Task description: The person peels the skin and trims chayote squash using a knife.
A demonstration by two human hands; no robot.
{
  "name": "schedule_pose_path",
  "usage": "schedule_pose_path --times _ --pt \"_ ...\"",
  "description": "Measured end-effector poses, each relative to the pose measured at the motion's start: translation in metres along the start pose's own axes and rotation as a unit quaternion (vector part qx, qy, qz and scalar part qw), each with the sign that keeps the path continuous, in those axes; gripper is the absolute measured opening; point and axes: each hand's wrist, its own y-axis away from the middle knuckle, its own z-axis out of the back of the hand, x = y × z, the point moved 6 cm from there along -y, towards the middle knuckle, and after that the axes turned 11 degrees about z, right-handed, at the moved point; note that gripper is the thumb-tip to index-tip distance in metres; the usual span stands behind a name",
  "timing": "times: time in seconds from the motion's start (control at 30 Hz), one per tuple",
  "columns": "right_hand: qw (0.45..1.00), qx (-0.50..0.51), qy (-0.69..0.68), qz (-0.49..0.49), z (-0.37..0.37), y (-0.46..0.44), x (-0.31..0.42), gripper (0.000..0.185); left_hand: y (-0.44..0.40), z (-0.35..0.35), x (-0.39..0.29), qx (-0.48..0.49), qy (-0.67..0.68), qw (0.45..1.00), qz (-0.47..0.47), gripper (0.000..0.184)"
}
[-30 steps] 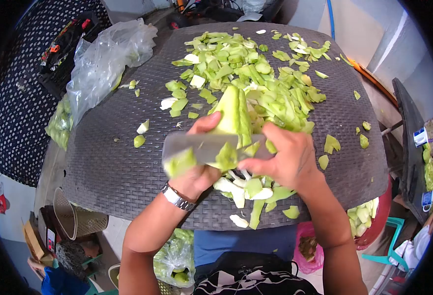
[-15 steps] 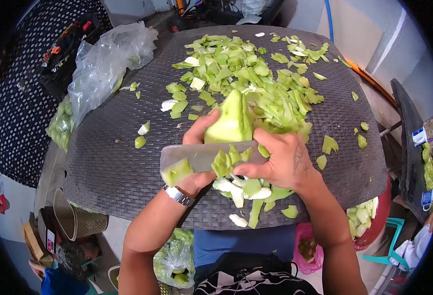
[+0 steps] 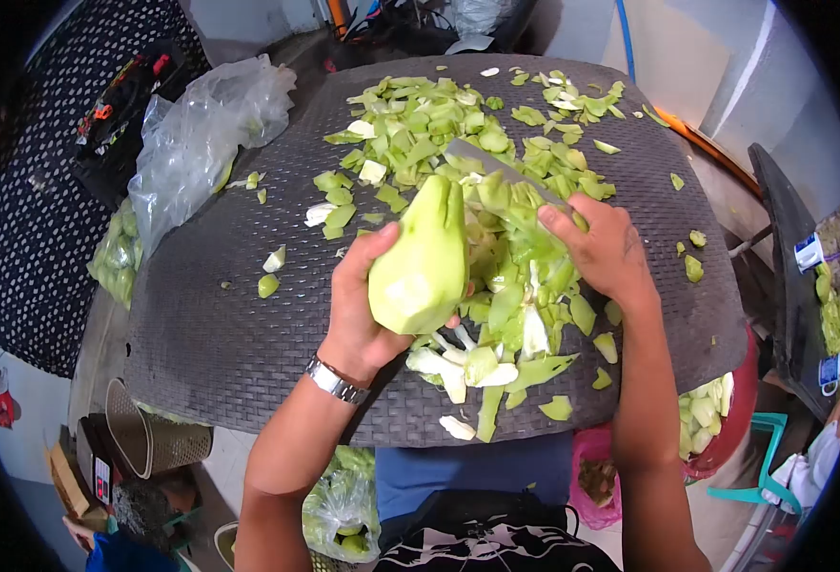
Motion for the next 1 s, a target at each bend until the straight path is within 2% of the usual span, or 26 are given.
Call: schedule_pose_path --times 0.07,0.2,0.3,0.33,0.47,0.53,0.63,0.73,0.83,0.87,0.93,1.0 --pt "1.000 -0.004 -0.007 0.008 -0.001 0.002 0.006 0.064 -0.002 -0.001 0.001 0.007 -0.003 1.000 -0.002 0.068" --pt "0.983 0.026 -0.107 0.147 -0.016 0.021 0.059 0.064 0.001 0.003 0.007 -0.019 0.059 0.998 -0.018 0.063" --pt "0.964 -0.027 -0.046 0.260 -0.034 0.031 0.071 0.069 -0.012 0.038 0.024 0.004 0.108 0.994 0.016 0.055" --pt "0.961 -0.041 -0.046 0.268 -0.036 0.031 0.071 0.071 -0.017 0.038 0.027 0.036 0.140 0.987 0.069 0.057" --pt "0.970 0.006 -0.046 0.239 -0.037 0.028 0.060 0.077 -0.005 0.032 0.028 0.017 0.020 0.999 -0.022 0.071" --pt "0.969 0.004 -0.049 0.242 -0.035 0.027 0.057 0.078 -0.001 0.026 0.026 -0.027 -0.044 0.999 -0.015 0.075" --pt "0.965 -0.023 -0.045 0.257 -0.031 0.024 0.051 0.078 0.001 0.021 0.026 -0.040 -0.012 0.999 -0.015 0.076" --pt "0.963 -0.063 -0.006 0.262 -0.019 0.018 0.046 0.069 0.001 0.012 0.022 0.020 0.023 1.000 0.000 0.065" --pt "0.977 -0.026 0.019 0.209 -0.014 0.009 0.026 0.071 -0.001 0.002 0.014 0.042 0.016 0.999 0.017 0.063" --pt "0.986 -0.010 0.023 0.163 -0.011 0.006 0.019 0.072 0.000 0.002 0.013 0.014 0.020 0.999 0.028 0.067" --pt "0.997 0.020 0.030 0.068 -0.002 0.002 0.005 0.075 -0.002 0.001 0.012 0.050 0.020 0.998 0.038 0.068" --pt "0.998 -0.012 0.058 -0.013 0.014 0.000 -0.021 0.079 -0.001 -0.001 0.011 0.057 0.008 0.998 0.037 0.069"
